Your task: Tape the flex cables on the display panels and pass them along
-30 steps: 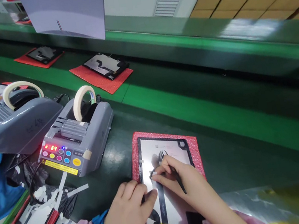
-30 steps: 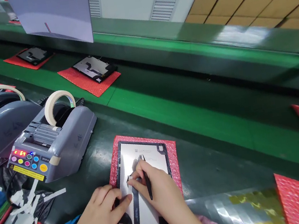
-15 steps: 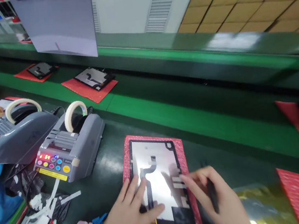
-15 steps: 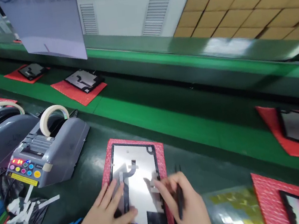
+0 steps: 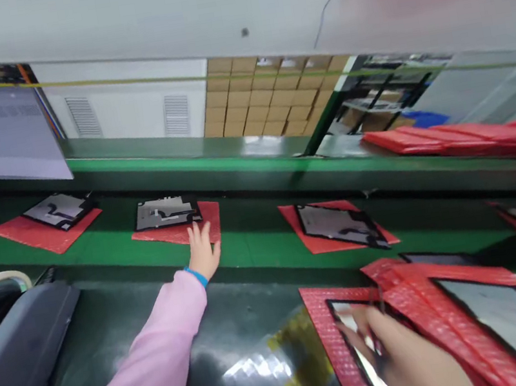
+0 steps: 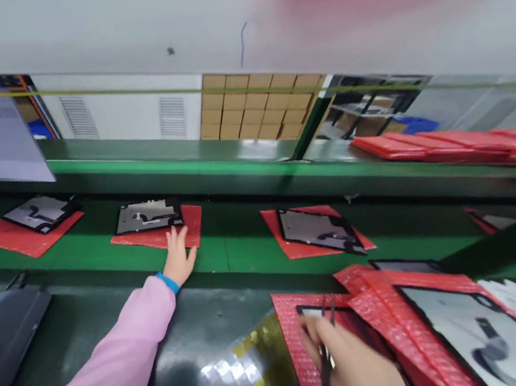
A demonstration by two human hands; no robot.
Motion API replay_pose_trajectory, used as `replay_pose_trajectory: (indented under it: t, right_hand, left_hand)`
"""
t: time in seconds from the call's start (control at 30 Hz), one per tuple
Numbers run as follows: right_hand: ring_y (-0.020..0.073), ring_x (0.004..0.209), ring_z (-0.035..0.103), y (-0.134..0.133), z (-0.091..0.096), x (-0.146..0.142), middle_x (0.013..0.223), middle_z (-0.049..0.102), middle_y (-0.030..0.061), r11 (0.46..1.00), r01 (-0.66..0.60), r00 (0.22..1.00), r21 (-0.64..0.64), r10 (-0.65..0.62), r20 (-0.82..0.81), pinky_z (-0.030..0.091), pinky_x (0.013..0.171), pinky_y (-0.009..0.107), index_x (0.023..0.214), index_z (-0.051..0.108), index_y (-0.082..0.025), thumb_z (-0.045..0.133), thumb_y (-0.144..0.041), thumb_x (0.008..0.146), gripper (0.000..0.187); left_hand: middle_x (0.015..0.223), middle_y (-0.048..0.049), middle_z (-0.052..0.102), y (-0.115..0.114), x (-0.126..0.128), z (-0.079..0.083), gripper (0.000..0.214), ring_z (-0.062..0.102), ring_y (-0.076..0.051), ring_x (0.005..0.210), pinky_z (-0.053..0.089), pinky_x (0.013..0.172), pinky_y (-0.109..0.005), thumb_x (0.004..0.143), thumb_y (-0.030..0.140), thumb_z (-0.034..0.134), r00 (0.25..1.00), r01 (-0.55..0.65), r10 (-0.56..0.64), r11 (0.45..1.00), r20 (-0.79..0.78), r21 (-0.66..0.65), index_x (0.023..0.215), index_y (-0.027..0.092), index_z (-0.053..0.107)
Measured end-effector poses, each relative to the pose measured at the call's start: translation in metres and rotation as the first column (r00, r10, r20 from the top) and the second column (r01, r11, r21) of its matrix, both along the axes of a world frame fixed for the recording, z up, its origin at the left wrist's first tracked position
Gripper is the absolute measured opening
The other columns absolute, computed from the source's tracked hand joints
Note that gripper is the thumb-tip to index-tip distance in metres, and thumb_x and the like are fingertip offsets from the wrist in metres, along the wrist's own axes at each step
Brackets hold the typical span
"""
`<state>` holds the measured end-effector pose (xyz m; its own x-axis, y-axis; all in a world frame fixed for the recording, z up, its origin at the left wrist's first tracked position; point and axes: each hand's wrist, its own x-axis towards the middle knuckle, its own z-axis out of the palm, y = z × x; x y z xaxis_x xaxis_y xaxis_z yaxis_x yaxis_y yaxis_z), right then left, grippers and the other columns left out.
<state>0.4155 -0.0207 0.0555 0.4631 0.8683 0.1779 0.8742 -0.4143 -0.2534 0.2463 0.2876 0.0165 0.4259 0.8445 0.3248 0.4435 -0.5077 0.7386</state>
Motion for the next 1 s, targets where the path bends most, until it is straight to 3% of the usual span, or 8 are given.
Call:
replay_pose_trajectory:
  t: [0.03,0.2,0.4,0.6,0.73,0.8,0.87,1.0]
  right_hand:
    - [0.0188,0.071,0.07,0.024,0.008,0.028,0.088,0.073,0.0015,0.984,0.038,0.988,-0.172,-0.011,0.153,0.043,0.053,0.024,0.1,0.063,-0.032,0.047,-0.028,0.098,0.017]
    - [0.0238,0.085,0.073,0.136,0.015,0.129,0.1,0.073,0.0154,0.971,0.08,0.956,-0.225,-0.011,0.293,0.042,0.058,0.027,0.11,0.067,-0.018,0.041,0.009,0.082,0.047]
    - [0.0279,0.084,0.075,0.177,0.008,0.159,0.092,0.076,0.0196,0.986,-0.062,0.968,-0.155,0.097,0.231,0.05,0.071,0.034,0.106,0.074,-0.013,0.044,0.01,0.077,0.048]
    - [0.0245,0.065,0.065,0.209,0.032,0.071,0.07,0.065,0.0047,0.978,-0.209,0.97,0.012,0.206,0.13,0.044,0.059,0.031,0.077,0.06,-0.024,0.061,-0.011,0.07,0.015]
    - [0.0181,0.058,0.058,0.194,0.068,-0.018,0.069,0.06,-0.0032,0.941,-0.308,0.951,0.139,0.302,0.063,0.041,0.055,0.026,0.074,0.042,-0.028,0.06,-0.022,0.073,0.02]
    - [0.0157,0.055,0.055,0.174,0.085,-0.06,0.069,0.06,-0.005,0.912,-0.341,0.938,0.226,0.348,0.013,0.043,0.055,0.026,0.075,0.036,-0.028,0.057,-0.024,0.075,0.022]
    - [0.0155,0.058,0.057,0.152,0.097,-0.098,0.073,0.064,-0.0034,0.854,-0.344,0.901,0.391,0.418,-0.12,0.046,0.057,0.027,0.075,0.032,-0.029,0.054,-0.028,0.079,0.023]
    - [0.0187,0.074,0.07,0.113,0.108,-0.157,0.09,0.074,0.0043,0.766,-0.357,0.565,0.534,0.633,-0.53,0.056,0.067,0.03,0.073,0.033,-0.028,0.064,-0.037,0.079,0.032]
  left_hand:
    - [0.149,-0.0127,0.049,-0.01,-0.002,-0.003,0.043,0.05,-0.034,0.134,0.044,0.108,-0.059,0.096,0.031,0.066,0.998,0.054,-0.054,0.999,0.024,0.004,0.137,0.019,0.056]
    - [0.146,-0.0123,0.057,-0.062,-0.062,-0.016,0.034,0.047,-0.029,0.142,0.037,0.118,-0.052,0.094,0.017,0.054,0.968,0.237,-0.236,0.971,0.09,-0.007,0.126,0.021,0.065]
    - [0.128,-0.0107,0.069,-0.106,-0.12,-0.01,0.03,0.059,-0.026,0.13,0.043,0.115,-0.048,0.092,0.015,0.048,0.975,0.189,-0.174,0.976,0.139,-0.105,0.113,0.023,0.069]
    - [0.139,-0.0138,0.062,-0.137,-0.052,0.009,0.054,0.061,-0.027,0.127,0.051,0.107,-0.039,0.085,0.017,0.061,0.941,0.305,-0.249,0.917,0.23,-0.258,0.138,0.021,0.057]
    - [0.158,-0.0234,0.036,-0.146,-0.011,0.034,0.119,0.04,-0.038,0.145,0.036,0.118,-0.051,0.065,0.026,0.087,0.842,0.46,-0.306,0.838,0.445,-0.294,0.16,0.014,0.016]
    - [0.158,-0.0247,0.034,-0.154,-0.01,0.047,0.134,0.038,-0.038,0.146,0.033,0.119,-0.051,0.059,0.026,0.09,0.731,0.53,-0.307,0.818,0.609,-0.224,0.16,0.014,0.002]
    - [0.154,-0.0226,0.04,-0.163,-0.022,0.056,0.132,0.045,-0.037,0.141,0.037,0.116,-0.05,0.057,0.029,0.092,0.683,0.463,-0.21,0.865,0.699,-0.192,0.159,0.019,0.007]
    - [0.138,-0.0143,0.059,-0.173,-0.07,0.054,0.087,0.058,-0.036,0.129,0.051,0.106,-0.048,0.076,0.054,0.08,0.683,0.195,0.151,0.905,0.715,-0.378,0.146,0.028,0.037]
